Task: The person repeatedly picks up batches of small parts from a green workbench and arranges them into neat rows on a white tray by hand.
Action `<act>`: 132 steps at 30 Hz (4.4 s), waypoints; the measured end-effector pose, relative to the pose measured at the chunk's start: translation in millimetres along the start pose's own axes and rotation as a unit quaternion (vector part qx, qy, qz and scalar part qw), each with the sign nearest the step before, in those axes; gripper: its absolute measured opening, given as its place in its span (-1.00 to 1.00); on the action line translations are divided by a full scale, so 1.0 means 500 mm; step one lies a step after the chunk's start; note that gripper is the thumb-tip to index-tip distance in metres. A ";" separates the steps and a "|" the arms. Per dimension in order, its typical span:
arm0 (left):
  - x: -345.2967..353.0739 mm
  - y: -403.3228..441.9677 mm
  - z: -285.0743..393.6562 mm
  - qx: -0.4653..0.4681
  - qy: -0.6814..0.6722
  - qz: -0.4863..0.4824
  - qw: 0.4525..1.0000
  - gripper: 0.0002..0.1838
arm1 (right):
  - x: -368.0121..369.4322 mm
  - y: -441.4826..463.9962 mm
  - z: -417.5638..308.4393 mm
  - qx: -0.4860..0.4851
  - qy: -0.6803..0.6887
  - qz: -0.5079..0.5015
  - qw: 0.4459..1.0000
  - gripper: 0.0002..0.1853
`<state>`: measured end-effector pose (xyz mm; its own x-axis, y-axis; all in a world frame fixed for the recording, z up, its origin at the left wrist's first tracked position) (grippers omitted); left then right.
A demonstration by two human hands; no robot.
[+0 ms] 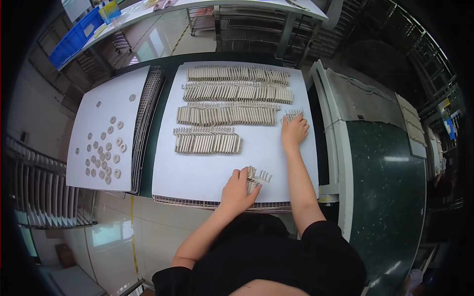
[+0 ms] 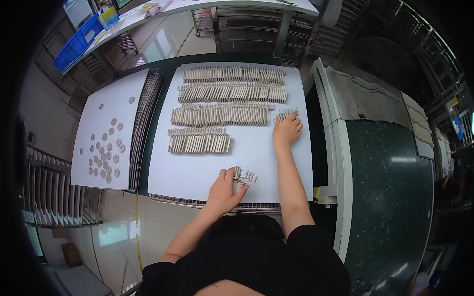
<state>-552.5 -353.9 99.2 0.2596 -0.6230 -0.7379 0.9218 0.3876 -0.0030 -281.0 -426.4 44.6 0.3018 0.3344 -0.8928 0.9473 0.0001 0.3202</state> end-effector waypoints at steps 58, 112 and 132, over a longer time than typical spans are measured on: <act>0.121 0.263 0.032 -0.108 0.233 0.038 0.966 -0.49 | -0.001 0.135 0.152 -0.015 0.364 -0.262 0.894 -0.70; 0.052 0.193 0.083 -0.079 0.213 0.022 0.974 -0.45 | -0.079 -0.154 0.067 -0.100 0.418 -0.338 0.837 -0.61; -0.027 0.203 -0.038 0.249 0.048 0.058 0.966 -0.17 | -0.071 -0.145 -0.054 -0.239 0.336 -0.179 0.894 -0.77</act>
<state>-468.1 -293.4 96.1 0.3642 -0.5195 -0.7730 0.9183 0.0619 0.3910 -363.3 -412.7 61.8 -0.2948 0.7223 -0.6256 0.7680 0.5686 0.2946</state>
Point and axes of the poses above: each hand's wrist, its own y-axis towards the middle knuckle, its own x-axis out of the palm, z = x × y, the point moved 3 cm from there along y, towards the middle knuckle, and after that the axes turned 2 degrees about y, right-handed, at the moved point
